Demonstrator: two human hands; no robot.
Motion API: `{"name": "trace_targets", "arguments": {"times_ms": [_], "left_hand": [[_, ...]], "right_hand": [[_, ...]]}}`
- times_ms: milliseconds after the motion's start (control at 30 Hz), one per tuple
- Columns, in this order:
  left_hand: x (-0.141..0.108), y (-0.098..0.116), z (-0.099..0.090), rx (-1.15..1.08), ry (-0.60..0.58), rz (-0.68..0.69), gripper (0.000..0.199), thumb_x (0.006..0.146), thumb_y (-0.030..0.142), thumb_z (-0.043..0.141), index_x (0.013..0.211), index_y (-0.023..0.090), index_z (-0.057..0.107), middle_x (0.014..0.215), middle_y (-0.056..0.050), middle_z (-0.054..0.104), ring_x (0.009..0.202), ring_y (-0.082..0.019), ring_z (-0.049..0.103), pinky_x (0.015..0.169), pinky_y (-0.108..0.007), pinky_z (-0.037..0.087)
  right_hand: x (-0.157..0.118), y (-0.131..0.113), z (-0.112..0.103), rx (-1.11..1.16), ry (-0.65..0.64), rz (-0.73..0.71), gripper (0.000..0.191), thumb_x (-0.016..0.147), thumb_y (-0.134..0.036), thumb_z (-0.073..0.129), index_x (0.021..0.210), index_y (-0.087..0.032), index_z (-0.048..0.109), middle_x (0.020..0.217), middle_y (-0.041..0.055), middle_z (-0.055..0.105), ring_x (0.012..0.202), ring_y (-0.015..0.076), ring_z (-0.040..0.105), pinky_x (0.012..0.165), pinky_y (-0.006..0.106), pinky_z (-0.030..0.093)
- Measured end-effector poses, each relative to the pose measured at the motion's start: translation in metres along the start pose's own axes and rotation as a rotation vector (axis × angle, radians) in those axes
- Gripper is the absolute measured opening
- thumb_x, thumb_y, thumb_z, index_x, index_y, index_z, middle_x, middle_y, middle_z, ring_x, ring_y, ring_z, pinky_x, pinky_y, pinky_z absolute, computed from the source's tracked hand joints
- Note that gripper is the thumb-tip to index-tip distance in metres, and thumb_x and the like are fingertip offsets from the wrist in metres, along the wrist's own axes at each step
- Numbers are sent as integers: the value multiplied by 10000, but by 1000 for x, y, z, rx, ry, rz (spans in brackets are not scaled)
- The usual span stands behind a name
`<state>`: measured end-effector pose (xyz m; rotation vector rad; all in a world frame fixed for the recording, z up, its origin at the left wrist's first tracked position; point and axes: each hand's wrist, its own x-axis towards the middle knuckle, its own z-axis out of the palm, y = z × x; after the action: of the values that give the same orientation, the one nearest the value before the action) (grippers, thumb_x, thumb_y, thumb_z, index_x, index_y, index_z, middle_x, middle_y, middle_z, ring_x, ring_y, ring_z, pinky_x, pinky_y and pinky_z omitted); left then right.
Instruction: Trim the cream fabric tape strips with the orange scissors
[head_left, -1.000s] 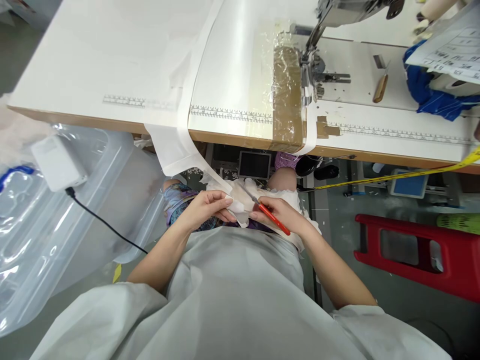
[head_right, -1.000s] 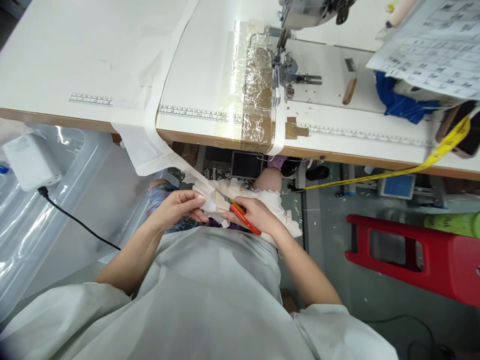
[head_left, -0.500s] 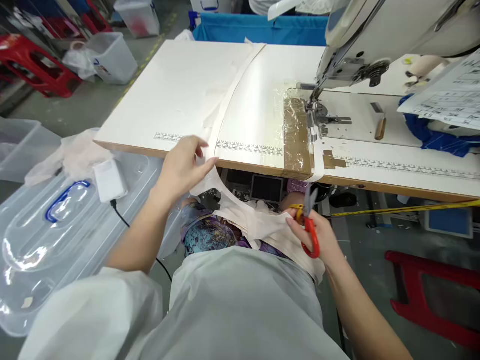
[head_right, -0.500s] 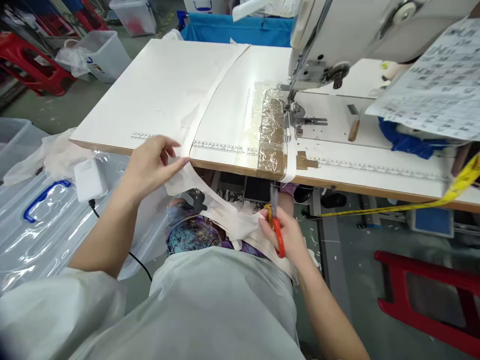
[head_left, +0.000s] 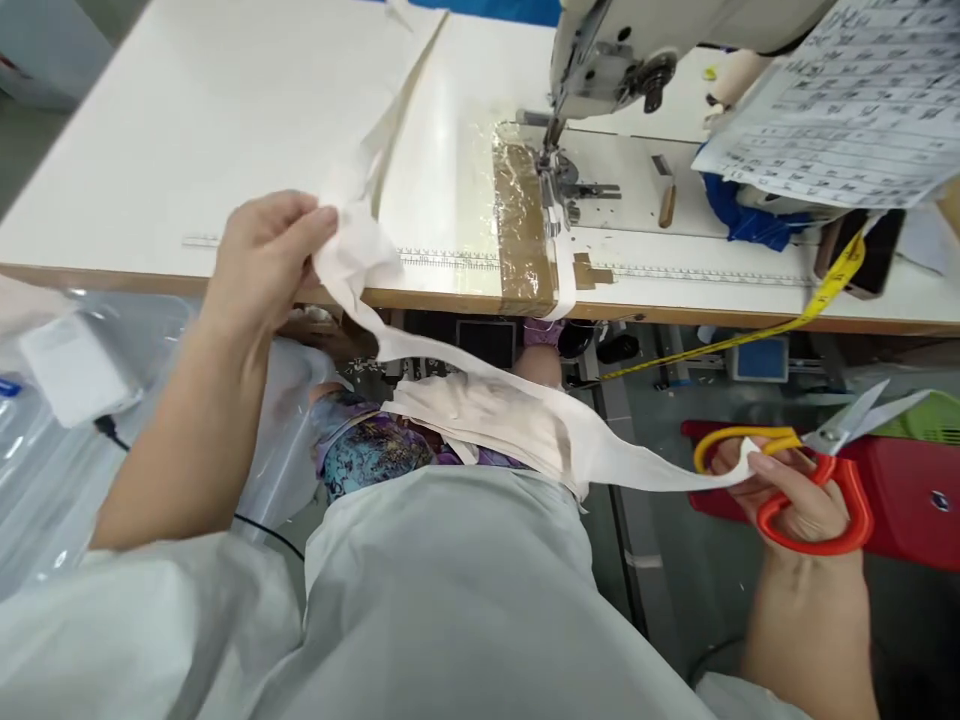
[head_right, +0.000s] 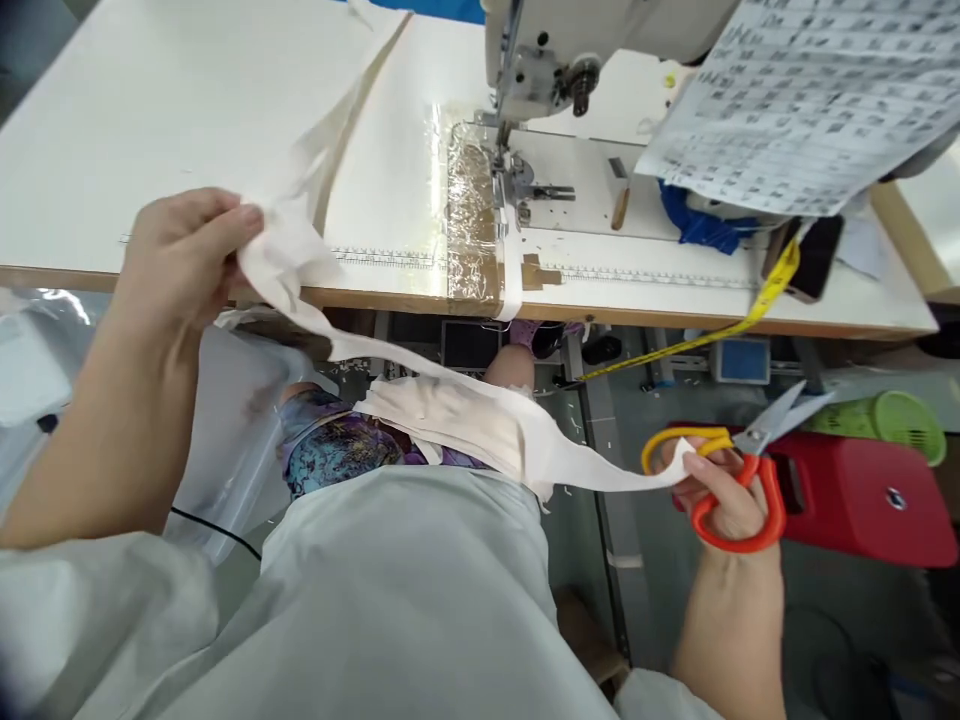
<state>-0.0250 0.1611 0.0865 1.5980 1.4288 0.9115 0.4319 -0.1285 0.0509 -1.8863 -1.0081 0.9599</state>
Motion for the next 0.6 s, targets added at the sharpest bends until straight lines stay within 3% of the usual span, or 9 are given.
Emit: {"name": "trace_targets", "arguments": {"times_ms": [33, 100, 233, 300, 367, 467, 533, 600], "left_hand": [[-16, -8, -3, -218, -33, -16, 249, 802, 433, 660, 771, 197, 589, 486, 70, 415, 379, -49, 281, 363, -204, 177], [-47, -29, -3, -406, -188, -118, 262, 786, 445, 700, 792, 201, 606, 437, 84, 430, 316, -36, 234, 329, -199, 125], [-102, -65, 17, -405, -494, -449, 328, 775, 475, 720, 825, 163, 631, 337, 82, 409, 272, -49, 293, 319, -182, 183], [-122, -71, 35, -432, -513, -563, 361, 747, 485, 737, 814, 151, 618, 360, 56, 479, 290, -63, 368, 329, -174, 241], [-138, -69, 53, -515, -523, -617, 393, 726, 503, 750, 812, 148, 603, 503, -11, 630, 407, -109, 550, 400, -184, 395], [-156, -59, 71, -650, -553, -646, 423, 736, 521, 746, 858, 147, 590, 757, -81, 731, 720, -202, 720, 605, -241, 554], [-162, -55, 76, -694, -558, -650, 427, 751, 523, 740, 887, 152, 579, 803, -79, 735, 809, -230, 733, 648, -253, 571], [-166, -53, 75, -698, -558, -654, 433, 757, 529, 738, 892, 152, 571, 805, -79, 736, 819, -238, 736, 651, -252, 573]], "right_hand": [[-10, 8, -10, 3, -4, 98, 397, 662, -661, 684, 585, -291, 564, 577, 47, 533, 523, 229, 546, 512, 409, 494], [-29, 22, -21, -44, -16, 278, 426, 596, -682, 732, 550, -283, 591, 560, 68, 557, 501, 236, 535, 477, 412, 472], [-49, 37, -7, -304, -184, 391, 415, 631, -653, 724, 699, -250, 652, 728, 116, 680, 701, 302, 652, 644, 423, 532], [-46, 32, 18, -430, -218, 366, 458, 634, -664, 702, 770, -232, 634, 806, 107, 699, 800, 319, 669, 734, 434, 538], [-37, 18, 53, -475, -252, 273, 464, 671, -672, 670, 778, -227, 597, 768, 78, 673, 745, 278, 647, 696, 397, 526], [-19, -14, 110, -332, -586, 100, 399, 842, -620, 538, 815, -222, 552, 711, 23, 574, 650, 184, 536, 608, 305, 459], [-5, -35, 142, -268, -843, 3, 386, 892, -592, 493, 795, -218, 499, 705, -2, 516, 625, 149, 451, 585, 276, 406], [8, -51, 167, -331, -993, -94, 422, 886, -608, 499, 738, -220, 422, 692, -20, 466, 621, 135, 391, 576, 264, 357]]}}
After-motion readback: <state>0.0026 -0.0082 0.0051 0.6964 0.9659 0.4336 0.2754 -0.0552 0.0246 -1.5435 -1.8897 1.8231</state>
